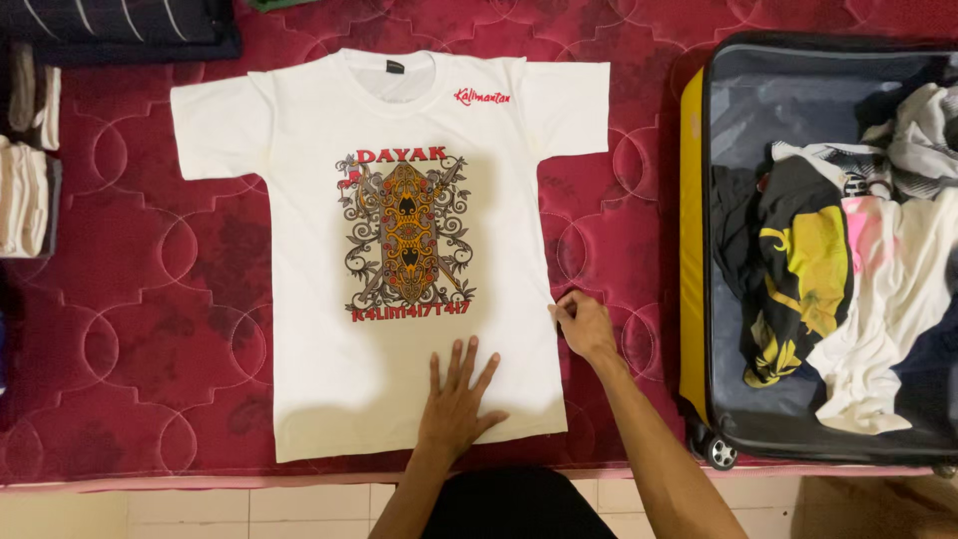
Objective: The person folds shirts by hand on a bed and places them into a suitcase.
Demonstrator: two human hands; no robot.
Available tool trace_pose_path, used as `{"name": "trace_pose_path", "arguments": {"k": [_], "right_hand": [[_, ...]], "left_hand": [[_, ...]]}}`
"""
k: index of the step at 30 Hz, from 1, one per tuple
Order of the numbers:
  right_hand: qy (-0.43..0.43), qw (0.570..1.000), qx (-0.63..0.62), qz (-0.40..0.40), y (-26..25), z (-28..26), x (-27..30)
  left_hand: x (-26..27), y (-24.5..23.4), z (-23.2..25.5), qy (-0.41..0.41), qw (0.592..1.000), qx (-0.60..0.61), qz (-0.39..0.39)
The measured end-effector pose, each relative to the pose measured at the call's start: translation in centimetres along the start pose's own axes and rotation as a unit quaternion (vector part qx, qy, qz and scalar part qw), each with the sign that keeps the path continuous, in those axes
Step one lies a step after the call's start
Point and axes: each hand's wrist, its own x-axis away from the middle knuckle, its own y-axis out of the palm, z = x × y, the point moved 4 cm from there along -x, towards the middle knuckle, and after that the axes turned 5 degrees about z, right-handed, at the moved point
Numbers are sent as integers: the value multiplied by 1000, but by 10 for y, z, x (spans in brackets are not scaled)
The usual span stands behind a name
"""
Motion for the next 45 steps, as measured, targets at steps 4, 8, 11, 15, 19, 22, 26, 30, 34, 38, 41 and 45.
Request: {"name": "trace_pose_path", "arguments": {"k": [4,8,11,15,19,22,26,30,34,38,41,45], "right_hand": [[-8,999,-34,0,-8,-9,-1],[-50,998,-31,35,-19,-33,10],[-298,932,176,110,-4,-66,29],[-380,914,112,83,21,-83,45],[-318,934,158,52,27,-78,25],[-331,925,159,93,16,-76,17],[-282,949,91,106,3,-88,5],[-236,964,47,108,-5,-107,-22],[-349,928,82,105,-1,-126,-38],[-326,933,122,93,-3,-126,-64],[-269,957,58,96,-8,-127,-66],[-123,990,-63,42,-13,-122,-93]], "left_hand": [[-3,-22,6,7,999,24,35],[-12,-28,9,-41,995,43,-84],[-29,-30,16,-19,994,94,54],[-55,-19,23,-48,990,34,127],[-62,-11,19,-62,988,37,135],[-62,-14,19,-66,988,43,132],[-65,-21,17,-83,990,71,94],[-73,-28,8,-96,980,109,135],[-92,-35,-7,-118,972,19,202],[-105,-33,-22,-134,978,8,160],[-104,-36,-22,-123,976,3,180],[-106,-44,-22,-121,973,44,190]]}}
